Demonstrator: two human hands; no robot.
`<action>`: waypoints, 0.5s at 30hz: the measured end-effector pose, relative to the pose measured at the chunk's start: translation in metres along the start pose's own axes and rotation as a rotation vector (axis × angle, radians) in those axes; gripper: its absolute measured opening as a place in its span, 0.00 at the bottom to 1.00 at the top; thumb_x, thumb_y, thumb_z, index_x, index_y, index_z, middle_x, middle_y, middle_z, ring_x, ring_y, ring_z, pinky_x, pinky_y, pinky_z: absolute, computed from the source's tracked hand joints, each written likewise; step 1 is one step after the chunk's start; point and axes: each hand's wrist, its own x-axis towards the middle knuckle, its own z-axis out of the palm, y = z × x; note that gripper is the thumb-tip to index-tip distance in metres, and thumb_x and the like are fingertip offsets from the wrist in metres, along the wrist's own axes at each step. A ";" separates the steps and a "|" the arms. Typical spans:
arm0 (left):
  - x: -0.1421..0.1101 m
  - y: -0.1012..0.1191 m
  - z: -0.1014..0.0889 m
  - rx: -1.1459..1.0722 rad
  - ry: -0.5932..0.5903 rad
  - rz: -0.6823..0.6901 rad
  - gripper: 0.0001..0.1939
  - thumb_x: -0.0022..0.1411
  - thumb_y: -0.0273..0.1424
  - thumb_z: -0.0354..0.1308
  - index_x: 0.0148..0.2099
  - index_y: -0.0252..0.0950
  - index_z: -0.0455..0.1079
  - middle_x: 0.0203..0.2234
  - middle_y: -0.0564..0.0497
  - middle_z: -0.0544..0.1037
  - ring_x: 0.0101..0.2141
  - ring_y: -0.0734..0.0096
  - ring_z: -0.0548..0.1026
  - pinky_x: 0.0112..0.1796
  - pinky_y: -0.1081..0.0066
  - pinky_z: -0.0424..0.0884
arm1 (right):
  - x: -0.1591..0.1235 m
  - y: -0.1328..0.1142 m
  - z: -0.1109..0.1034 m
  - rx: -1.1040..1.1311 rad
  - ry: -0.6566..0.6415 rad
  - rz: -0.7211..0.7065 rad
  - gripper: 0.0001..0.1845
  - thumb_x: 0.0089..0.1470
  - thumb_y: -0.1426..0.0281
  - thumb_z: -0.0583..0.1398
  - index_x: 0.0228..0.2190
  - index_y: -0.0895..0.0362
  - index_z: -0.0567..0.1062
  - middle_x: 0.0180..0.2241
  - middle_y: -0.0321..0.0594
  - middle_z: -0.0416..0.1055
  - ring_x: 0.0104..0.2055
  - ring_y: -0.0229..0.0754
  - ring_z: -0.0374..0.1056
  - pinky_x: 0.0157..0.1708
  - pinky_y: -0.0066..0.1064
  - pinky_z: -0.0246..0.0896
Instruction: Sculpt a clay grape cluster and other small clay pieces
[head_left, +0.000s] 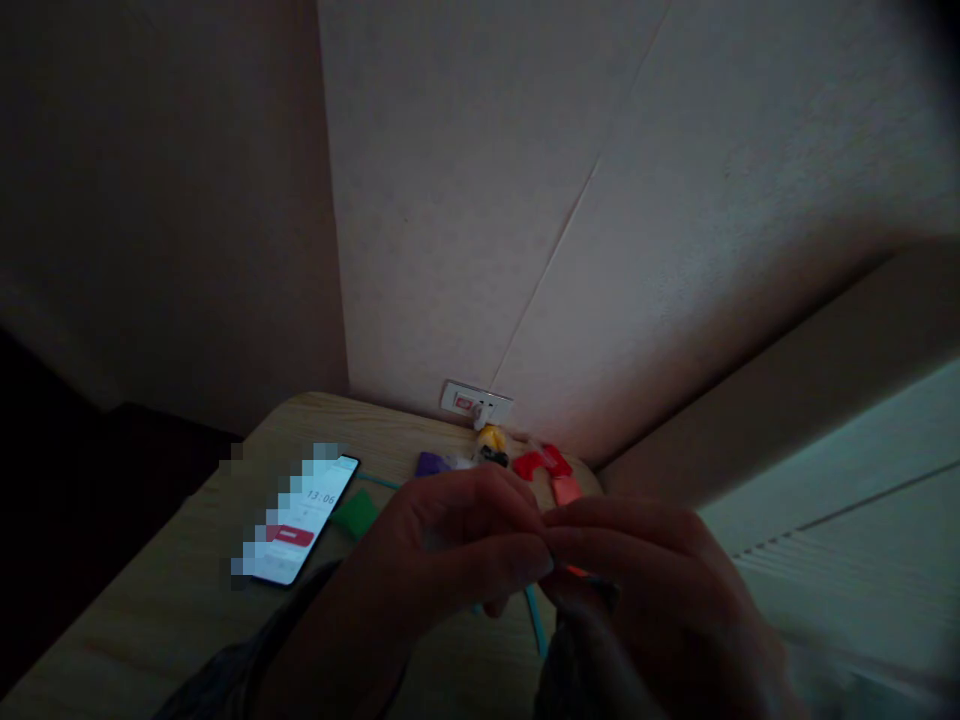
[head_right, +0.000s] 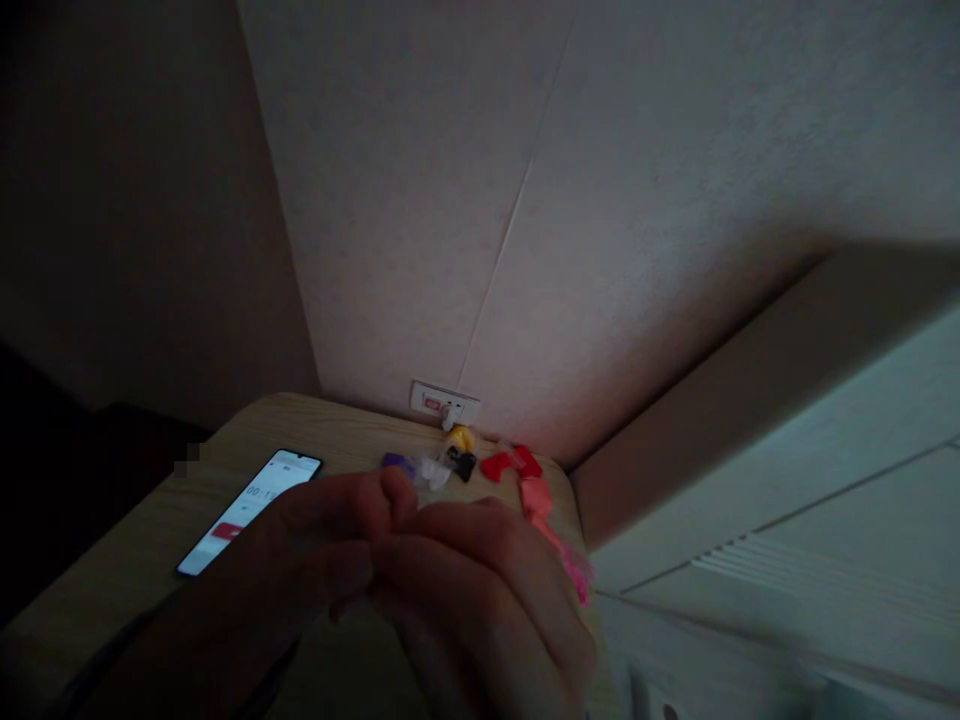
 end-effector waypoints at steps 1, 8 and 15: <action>0.000 0.000 0.000 -0.001 0.001 0.001 0.09 0.48 0.28 0.65 0.22 0.33 0.69 0.23 0.56 0.67 0.21 0.81 0.61 0.23 0.78 0.56 | 0.001 0.001 -0.001 -0.010 -0.016 -0.021 0.05 0.52 0.67 0.62 0.32 0.52 0.78 0.28 0.37 0.76 0.26 0.39 0.74 0.22 0.25 0.71; 0.002 -0.010 -0.004 -0.029 -0.014 0.048 0.10 0.49 0.31 0.65 0.23 0.33 0.68 0.21 0.57 0.67 0.21 0.81 0.60 0.22 0.78 0.55 | -0.001 -0.002 0.001 -0.008 0.013 -0.006 0.05 0.54 0.69 0.61 0.34 0.52 0.77 0.29 0.36 0.76 0.27 0.38 0.74 0.23 0.25 0.72; 0.003 -0.012 -0.006 -0.047 -0.033 0.014 0.11 0.48 0.35 0.66 0.26 0.34 0.70 0.20 0.56 0.67 0.21 0.79 0.61 0.24 0.77 0.57 | -0.001 0.000 0.001 -0.038 0.043 -0.011 0.05 0.53 0.68 0.61 0.33 0.51 0.78 0.29 0.36 0.76 0.27 0.38 0.73 0.22 0.24 0.71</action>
